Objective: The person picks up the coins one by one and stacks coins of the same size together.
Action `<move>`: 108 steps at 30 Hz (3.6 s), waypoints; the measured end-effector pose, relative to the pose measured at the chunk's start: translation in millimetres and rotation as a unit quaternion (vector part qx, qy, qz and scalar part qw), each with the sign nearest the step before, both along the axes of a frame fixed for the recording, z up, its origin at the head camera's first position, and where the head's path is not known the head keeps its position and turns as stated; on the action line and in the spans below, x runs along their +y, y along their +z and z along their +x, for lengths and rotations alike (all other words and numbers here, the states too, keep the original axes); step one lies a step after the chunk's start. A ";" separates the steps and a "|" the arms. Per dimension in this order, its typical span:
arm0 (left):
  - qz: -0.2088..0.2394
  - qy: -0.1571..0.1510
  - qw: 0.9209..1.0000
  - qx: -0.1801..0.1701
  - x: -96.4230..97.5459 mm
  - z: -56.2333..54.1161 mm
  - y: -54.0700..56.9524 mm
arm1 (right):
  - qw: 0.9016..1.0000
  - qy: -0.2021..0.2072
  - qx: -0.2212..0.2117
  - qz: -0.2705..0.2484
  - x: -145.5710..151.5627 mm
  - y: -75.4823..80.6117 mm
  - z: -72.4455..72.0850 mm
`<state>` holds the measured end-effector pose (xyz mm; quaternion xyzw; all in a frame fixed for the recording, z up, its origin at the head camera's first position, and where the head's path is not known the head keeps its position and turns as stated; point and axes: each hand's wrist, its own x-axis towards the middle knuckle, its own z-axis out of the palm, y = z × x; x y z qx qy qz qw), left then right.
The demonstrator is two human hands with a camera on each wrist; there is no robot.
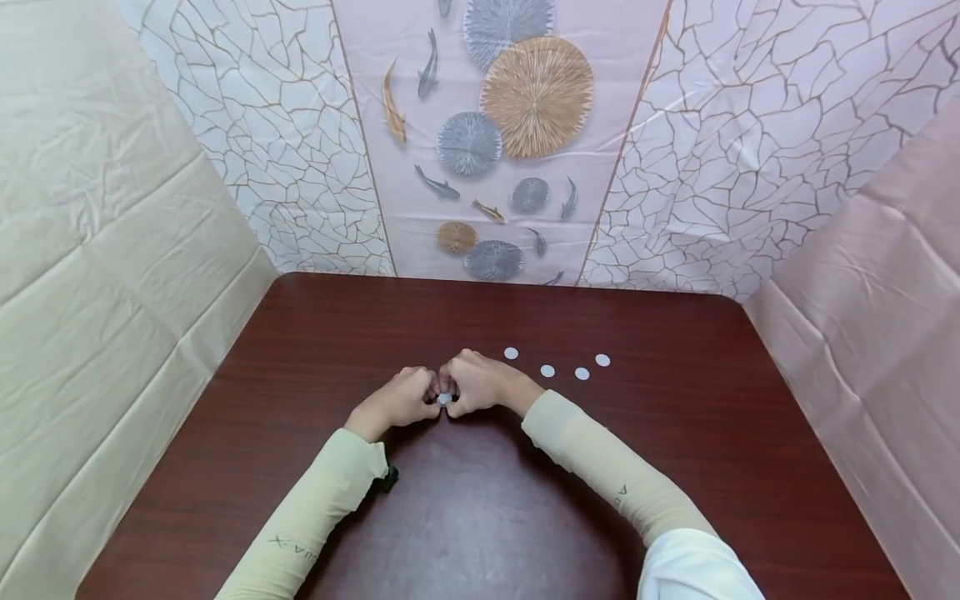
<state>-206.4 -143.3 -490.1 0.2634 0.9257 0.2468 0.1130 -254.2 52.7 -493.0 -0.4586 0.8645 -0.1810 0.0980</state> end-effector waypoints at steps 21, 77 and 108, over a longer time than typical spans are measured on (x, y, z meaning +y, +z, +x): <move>0.004 0.029 1.000 0.004 1.0 2.5 -0.4 | 1.000 -0.008 0.004 0.007 1.4 1.2 3.1; 0.003 0.019 1.000 -0.006 -1.7 0.6 -4.6 | 0.997 -0.069 0.011 0.041 109.8 61.0 2.3; 0.000 0.017 1.000 -0.013 -2.7 -2.8 -3.8 | 0.975 -0.189 -0.052 0.103 207.2 32.6 -12.3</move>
